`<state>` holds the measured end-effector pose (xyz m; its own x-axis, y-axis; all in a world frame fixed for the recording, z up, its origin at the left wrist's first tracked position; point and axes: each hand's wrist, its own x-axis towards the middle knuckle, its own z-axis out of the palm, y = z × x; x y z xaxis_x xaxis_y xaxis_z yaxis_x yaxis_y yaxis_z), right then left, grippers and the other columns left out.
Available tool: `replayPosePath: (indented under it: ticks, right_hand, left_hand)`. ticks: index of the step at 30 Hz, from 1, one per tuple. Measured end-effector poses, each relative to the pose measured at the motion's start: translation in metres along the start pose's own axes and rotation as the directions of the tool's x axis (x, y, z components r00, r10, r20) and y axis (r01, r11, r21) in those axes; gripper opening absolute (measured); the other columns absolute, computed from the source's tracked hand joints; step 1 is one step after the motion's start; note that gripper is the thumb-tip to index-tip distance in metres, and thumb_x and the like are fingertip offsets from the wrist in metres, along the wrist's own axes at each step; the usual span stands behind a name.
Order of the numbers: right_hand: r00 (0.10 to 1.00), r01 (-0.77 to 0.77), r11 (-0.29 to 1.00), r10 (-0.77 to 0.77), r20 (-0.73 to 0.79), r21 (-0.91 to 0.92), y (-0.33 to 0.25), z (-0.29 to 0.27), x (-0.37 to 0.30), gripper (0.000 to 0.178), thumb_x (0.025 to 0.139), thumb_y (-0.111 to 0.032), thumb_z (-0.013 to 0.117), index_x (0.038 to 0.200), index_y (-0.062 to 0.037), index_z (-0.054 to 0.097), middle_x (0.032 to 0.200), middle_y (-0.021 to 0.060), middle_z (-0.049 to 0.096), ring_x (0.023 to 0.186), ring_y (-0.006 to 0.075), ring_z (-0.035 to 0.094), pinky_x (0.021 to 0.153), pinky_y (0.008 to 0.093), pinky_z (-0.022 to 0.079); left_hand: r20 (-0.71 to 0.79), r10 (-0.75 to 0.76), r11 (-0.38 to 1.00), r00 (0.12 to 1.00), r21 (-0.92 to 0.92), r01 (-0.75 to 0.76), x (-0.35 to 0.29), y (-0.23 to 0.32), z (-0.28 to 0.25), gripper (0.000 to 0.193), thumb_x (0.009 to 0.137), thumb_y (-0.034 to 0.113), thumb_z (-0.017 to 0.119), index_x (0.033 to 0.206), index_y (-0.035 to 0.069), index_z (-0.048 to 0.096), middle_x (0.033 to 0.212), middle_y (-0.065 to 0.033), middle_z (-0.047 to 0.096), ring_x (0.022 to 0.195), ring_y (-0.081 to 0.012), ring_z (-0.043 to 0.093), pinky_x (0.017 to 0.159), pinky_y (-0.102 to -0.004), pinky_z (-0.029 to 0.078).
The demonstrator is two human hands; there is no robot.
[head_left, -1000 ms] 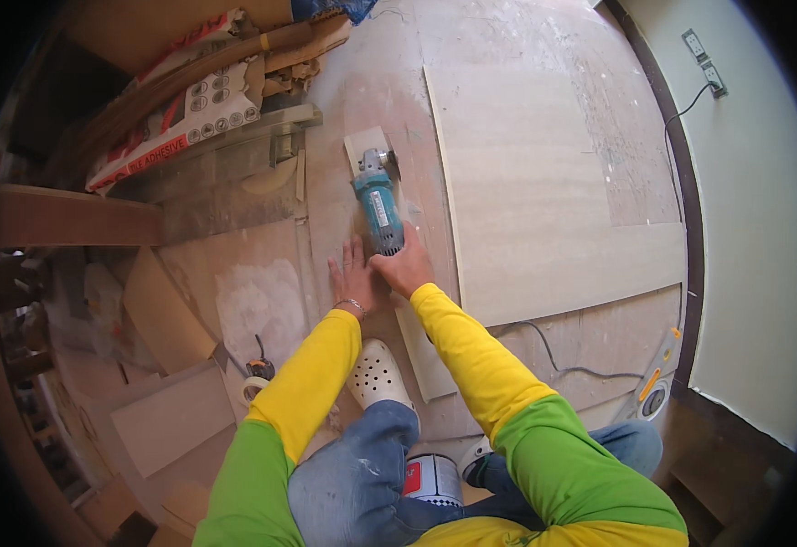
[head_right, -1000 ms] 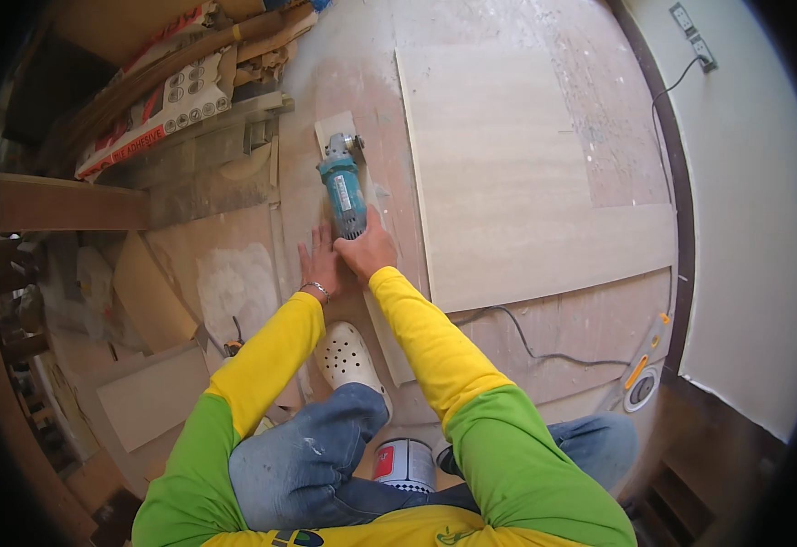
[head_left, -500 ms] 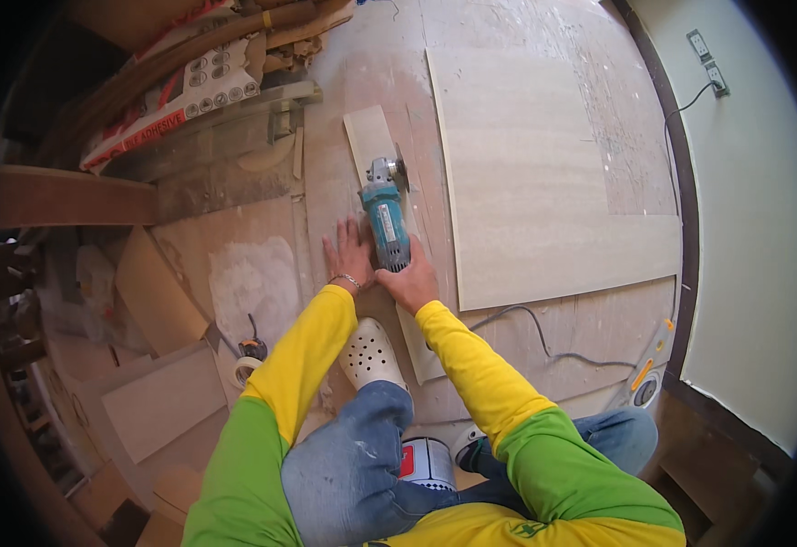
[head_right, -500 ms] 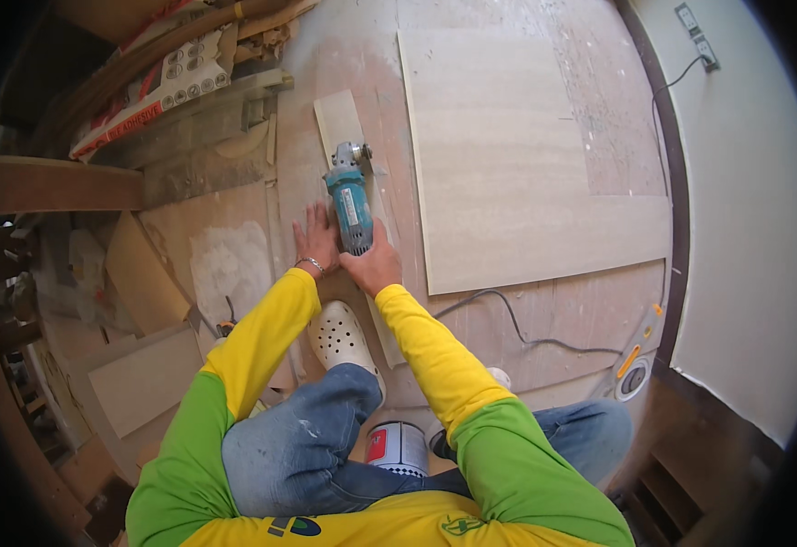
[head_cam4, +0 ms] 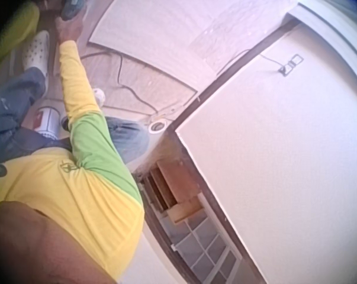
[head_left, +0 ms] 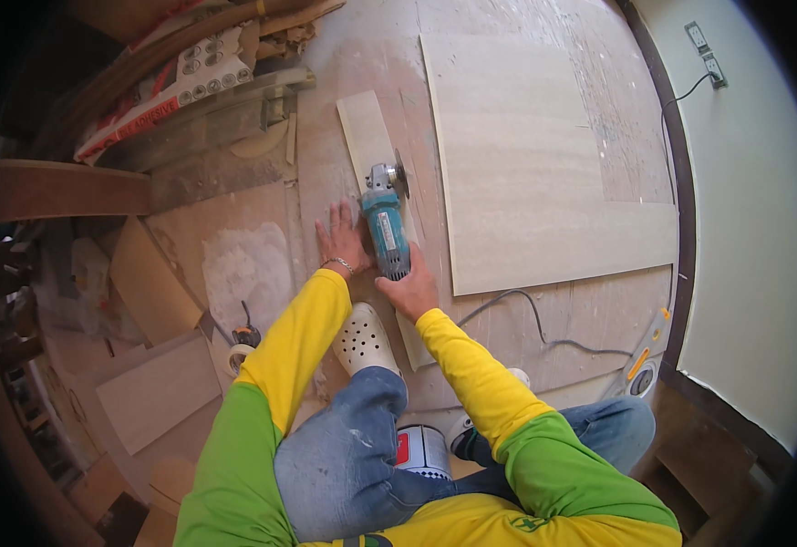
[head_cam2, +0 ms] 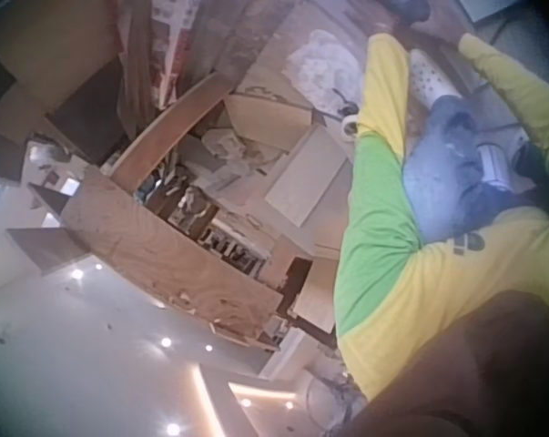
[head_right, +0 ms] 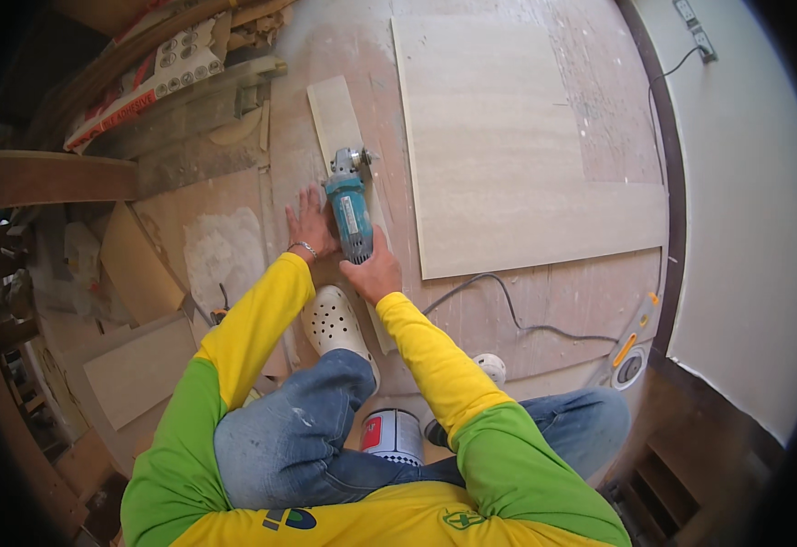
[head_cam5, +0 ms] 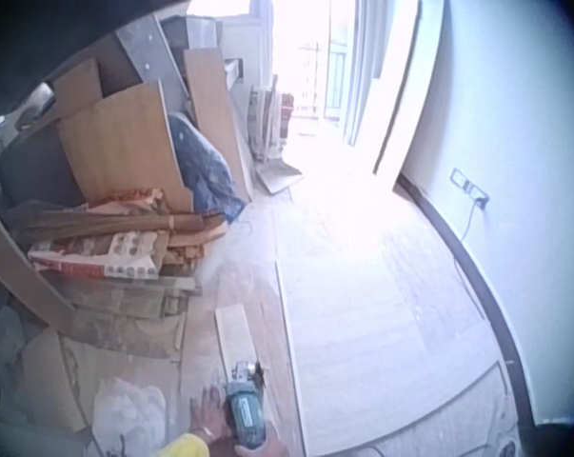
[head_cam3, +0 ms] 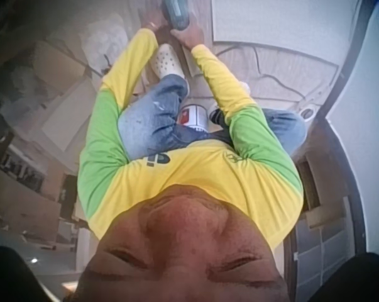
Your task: The person uses an angle grinder to cut a strip off a floor tile while kneeling on the ground, then handles the cut piece.
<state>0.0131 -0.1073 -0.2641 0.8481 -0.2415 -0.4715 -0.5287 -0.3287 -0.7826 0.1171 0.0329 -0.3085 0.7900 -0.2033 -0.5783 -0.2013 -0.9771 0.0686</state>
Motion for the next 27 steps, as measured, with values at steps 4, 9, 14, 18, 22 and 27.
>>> replayPosePath:
  ticks: [4, 9, 14, 18, 22, 27]
  right_hand:
    - [1.0, -0.009, 0.999, 0.009, -0.014, -0.04, 0.005, -0.001, -0.01, 0.09, 0.068, -0.031, 0.08, 0.145, -0.0079, 0.04, 0.121, 0.0244, 0.064, 0.109, 0.0412, 0.064, 0.094, 0.0457, 0.051]
    - [0.999, -0.047, 0.998, 0.047, 0.011, -0.05, 0.012, -0.002, -0.019, 0.09, 0.069, -0.031, 0.08, 0.145, -0.0084, 0.039, 0.12, 0.0242, 0.064, 0.108, 0.0408, 0.064, 0.094, 0.0455, 0.051]
    - [0.999, 0.038, 0.999, -0.038, -0.013, -0.021, 0.021, -0.004, -0.033, 0.09, 0.07, -0.034, 0.076, 0.148, -0.0111, 0.036, 0.115, 0.0279, 0.065, 0.104, 0.0466, 0.064, 0.092, 0.0491, 0.051]
    - [1.0, -0.018, 0.999, 0.018, -0.006, -0.034, 0.027, -0.004, -0.044, 0.09, 0.069, -0.029, 0.081, 0.145, -0.008, 0.039, 0.12, 0.0238, 0.063, 0.108, 0.0399, 0.064, 0.093, 0.0441, 0.051]
    - [1.0, -0.012, 0.999, 0.012, -0.007, -0.036, 0.032, -0.006, -0.055, 0.091, 0.068, -0.03, 0.081, 0.146, -0.007, 0.039, 0.12, 0.0245, 0.063, 0.108, 0.0404, 0.064, 0.093, 0.0443, 0.051]
    - [0.998, -0.052, 0.998, 0.053, 0.02, -0.03, 0.039, -0.01, -0.069, 0.092, 0.068, -0.03, 0.081, 0.146, -0.0057, 0.038, 0.12, 0.0263, 0.063, 0.108, 0.0409, 0.064, 0.094, 0.045, 0.051]
  left_hand:
    - [0.0, -0.002, 1.0, 1.0, 0.022, 0.002, 0.0, 0.001, -0.001, 0.105, 0.07, 0.051, 0.081, 0.157, 0.02, 0.031, 0.168, -0.0147, 0.002, 0.155, -0.0355, -0.003, 0.119, -0.0663, 0.005]
    - [0.034, 0.01, 0.999, 0.999, 0.034, -0.011, -0.003, 0.0, -0.009, 0.114, 0.07, 0.052, 0.081, 0.16, 0.021, 0.019, 0.168, -0.0133, 0.004, 0.155, -0.0345, -0.001, 0.119, -0.0651, 0.006]
    - [-0.003, 0.04, 0.999, 0.999, 0.029, -0.04, -0.005, -0.004, -0.005, 0.119, 0.068, 0.048, 0.084, 0.161, 0.022, 0.014, 0.168, -0.0128, 0.005, 0.155, -0.0348, 0.001, 0.119, -0.0648, 0.007]
    - [-0.047, 0.042, 0.996, 0.998, 0.081, -0.038, -0.003, -0.004, 0.002, 0.117, 0.068, 0.046, 0.085, 0.16, 0.022, 0.016, 0.168, -0.0131, 0.007, 0.155, -0.0351, 0.004, 0.119, -0.0648, 0.009]
    - [-0.081, 0.043, 0.998, 0.996, 0.059, -0.039, -0.006, -0.002, 0.0, 0.117, 0.068, 0.047, 0.086, 0.159, 0.022, 0.017, 0.168, -0.0135, 0.008, 0.155, -0.0353, 0.005, 0.119, -0.0646, 0.01]
    - [-0.046, 0.031, 0.998, 0.998, 0.051, -0.028, -0.008, 0.001, -0.002, 0.117, 0.068, 0.049, 0.085, 0.159, 0.022, 0.017, 0.167, -0.0137, 0.008, 0.155, -0.0352, 0.005, 0.119, -0.0647, 0.01]
